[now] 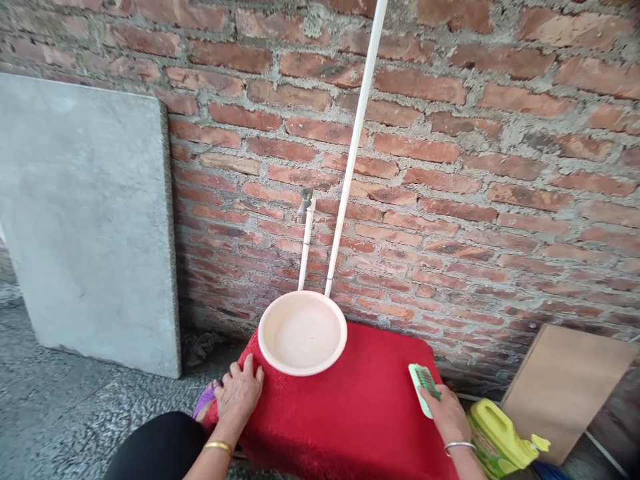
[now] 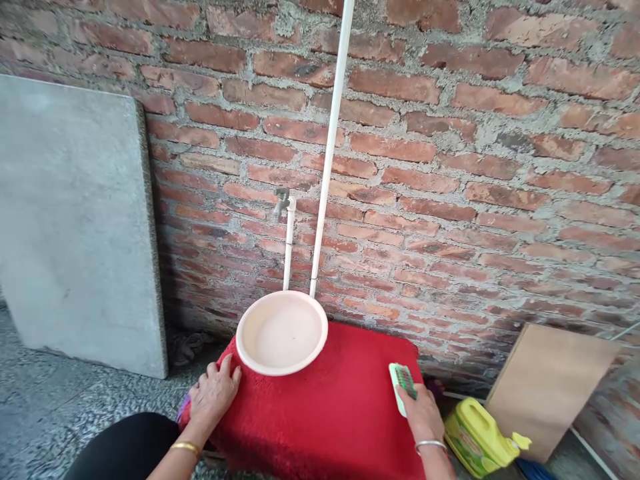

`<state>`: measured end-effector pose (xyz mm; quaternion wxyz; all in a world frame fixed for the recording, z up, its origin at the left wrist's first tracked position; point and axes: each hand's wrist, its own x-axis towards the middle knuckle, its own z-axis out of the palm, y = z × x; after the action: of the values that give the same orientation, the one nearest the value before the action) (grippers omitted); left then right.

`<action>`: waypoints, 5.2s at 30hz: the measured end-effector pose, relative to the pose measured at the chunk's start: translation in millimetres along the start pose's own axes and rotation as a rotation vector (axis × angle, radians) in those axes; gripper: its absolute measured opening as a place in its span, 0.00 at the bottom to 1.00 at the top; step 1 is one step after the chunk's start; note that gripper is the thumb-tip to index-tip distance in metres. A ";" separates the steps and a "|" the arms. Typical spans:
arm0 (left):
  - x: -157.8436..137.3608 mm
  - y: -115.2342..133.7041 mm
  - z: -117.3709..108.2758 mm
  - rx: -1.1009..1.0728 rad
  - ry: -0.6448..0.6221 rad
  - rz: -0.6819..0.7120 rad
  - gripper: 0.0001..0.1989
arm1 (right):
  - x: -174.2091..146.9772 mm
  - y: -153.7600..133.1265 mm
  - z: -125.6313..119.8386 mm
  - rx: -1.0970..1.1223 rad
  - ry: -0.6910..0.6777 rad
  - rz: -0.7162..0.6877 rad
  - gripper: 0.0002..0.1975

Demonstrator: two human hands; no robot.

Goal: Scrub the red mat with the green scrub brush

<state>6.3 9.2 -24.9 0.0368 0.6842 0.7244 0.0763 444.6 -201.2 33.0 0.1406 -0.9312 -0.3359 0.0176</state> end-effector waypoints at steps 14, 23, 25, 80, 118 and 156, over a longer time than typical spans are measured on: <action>7.0 -12.0 16.7 -0.052 -0.049 -0.031 0.26 | 5.2 -190.6 80.0 -0.004 -0.096 -0.423 0.12; 7.6 -12.5 14.6 -0.047 -0.061 -0.044 0.25 | 97.6 -120.6 53.6 -0.096 -0.067 -0.152 0.20; 7.8 -11.5 13.9 -0.031 -0.070 -0.052 0.26 | 108.1 -83.8 38.5 -0.109 -0.063 -0.056 0.22; 5.6 -6.8 7.1 -0.077 -0.018 -0.008 0.28 | -54.4 69.9 30.2 0.244 0.340 0.237 0.35; -0.7 -3.2 -8.6 -0.046 -0.042 -0.003 0.28 | -147.0 -102.8 88.9 0.304 0.091 -0.579 0.21; -2.3 -2.4 -8.9 -0.046 -0.002 0.003 0.26 | -166.9 -202.3 86.3 0.290 -0.135 -0.975 0.25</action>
<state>2.7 6.2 -16.6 0.0533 0.6844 0.7213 0.0923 178.9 -136.2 -4.8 0.2382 -0.6339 -0.7336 0.0565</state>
